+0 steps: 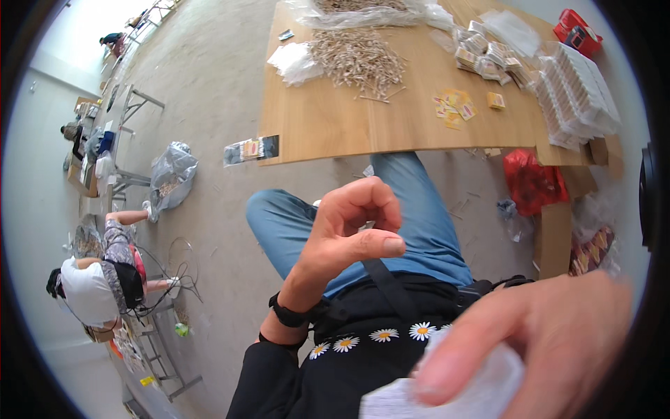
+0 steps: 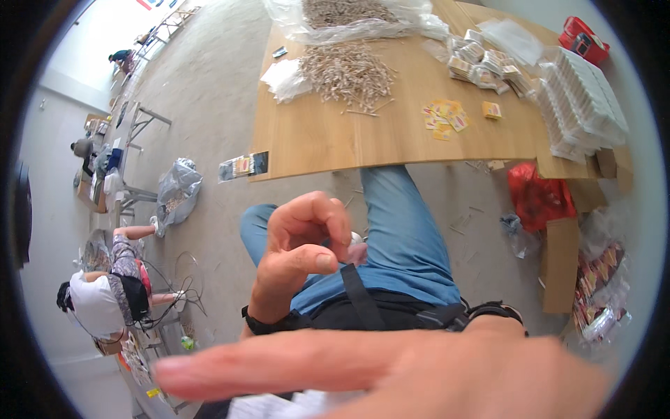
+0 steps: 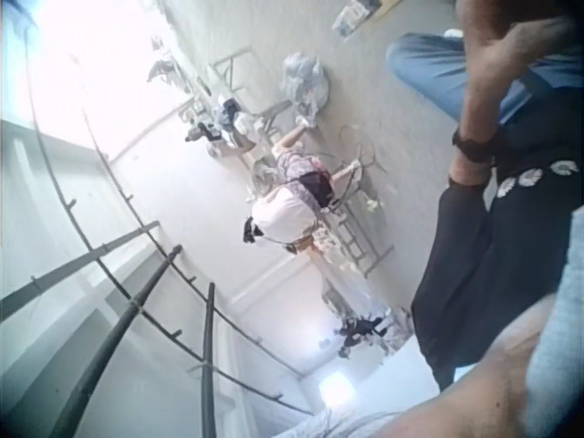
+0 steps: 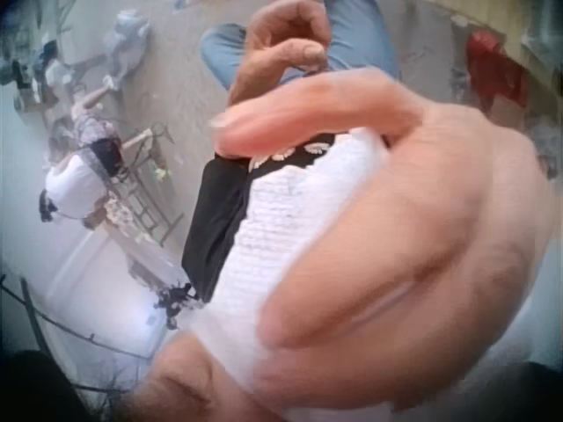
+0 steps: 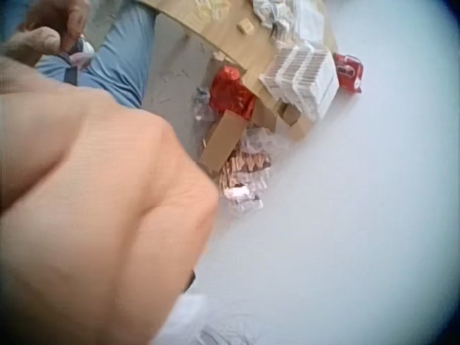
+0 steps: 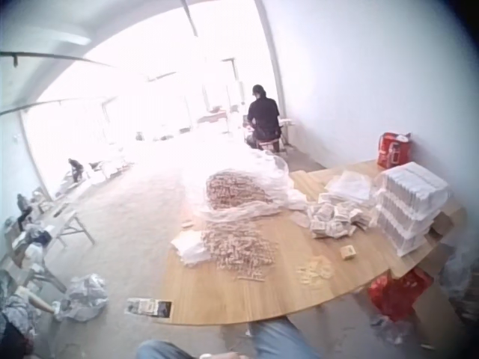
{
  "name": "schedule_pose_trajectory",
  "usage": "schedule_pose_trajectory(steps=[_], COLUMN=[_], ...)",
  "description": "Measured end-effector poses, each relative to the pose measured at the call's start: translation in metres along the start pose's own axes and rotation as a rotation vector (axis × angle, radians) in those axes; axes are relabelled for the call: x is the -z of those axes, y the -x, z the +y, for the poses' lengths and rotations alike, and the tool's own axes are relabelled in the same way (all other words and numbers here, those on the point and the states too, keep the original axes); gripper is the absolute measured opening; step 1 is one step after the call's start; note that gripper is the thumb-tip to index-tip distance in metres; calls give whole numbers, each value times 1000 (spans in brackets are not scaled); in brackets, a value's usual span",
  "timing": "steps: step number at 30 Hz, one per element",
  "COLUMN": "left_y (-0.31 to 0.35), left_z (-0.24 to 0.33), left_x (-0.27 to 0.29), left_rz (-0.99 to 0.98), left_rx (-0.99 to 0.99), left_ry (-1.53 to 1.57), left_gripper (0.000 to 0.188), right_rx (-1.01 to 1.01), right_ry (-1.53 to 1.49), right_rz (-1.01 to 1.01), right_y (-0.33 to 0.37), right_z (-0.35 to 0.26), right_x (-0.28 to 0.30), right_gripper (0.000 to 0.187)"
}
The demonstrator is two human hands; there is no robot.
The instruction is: Organizing and packing small wooden sticks into packaging sleeves at a workshop table.
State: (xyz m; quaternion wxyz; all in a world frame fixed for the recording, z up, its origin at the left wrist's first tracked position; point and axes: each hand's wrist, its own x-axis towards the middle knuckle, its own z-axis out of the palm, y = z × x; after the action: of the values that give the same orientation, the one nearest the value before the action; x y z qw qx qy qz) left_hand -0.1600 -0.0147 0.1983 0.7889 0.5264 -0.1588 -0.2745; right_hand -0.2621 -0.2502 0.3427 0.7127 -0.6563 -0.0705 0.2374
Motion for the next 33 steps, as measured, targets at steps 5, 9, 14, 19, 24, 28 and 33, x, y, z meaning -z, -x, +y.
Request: schedule_pose_trajectory(steps=[5,9,14,19,24,28,33], left_y=[4,0,-2,1,-1,2,0], left_z=[8,2,5,5,2,3,-2], left_x=[5,-3,-1,3,1,1,-1], left_rz=[7,80,34,30,39,-7,-52], left_rx=[-61,-100,-76,-48,-73,-45,-45], left_ry=[2,-13,-30,-36,-21,-22,28], left_gripper=[27,37,29,29,27,28,29], right_rx=[69,139,284,426,571,695,1342], right_ry=[-117,-212,-356,-493,-636,-738,-502], right_rz=[148,275,295,287,274,235,-218], right_y=[-108,-97,-114,-114,-97,-47,-87], right_z=[-36,-22,-16,-9,3,27,48], right_x=[-56,-60,-58,-60,-70,-92,-48], right_gripper=[3,4,8,12,17,20,20])
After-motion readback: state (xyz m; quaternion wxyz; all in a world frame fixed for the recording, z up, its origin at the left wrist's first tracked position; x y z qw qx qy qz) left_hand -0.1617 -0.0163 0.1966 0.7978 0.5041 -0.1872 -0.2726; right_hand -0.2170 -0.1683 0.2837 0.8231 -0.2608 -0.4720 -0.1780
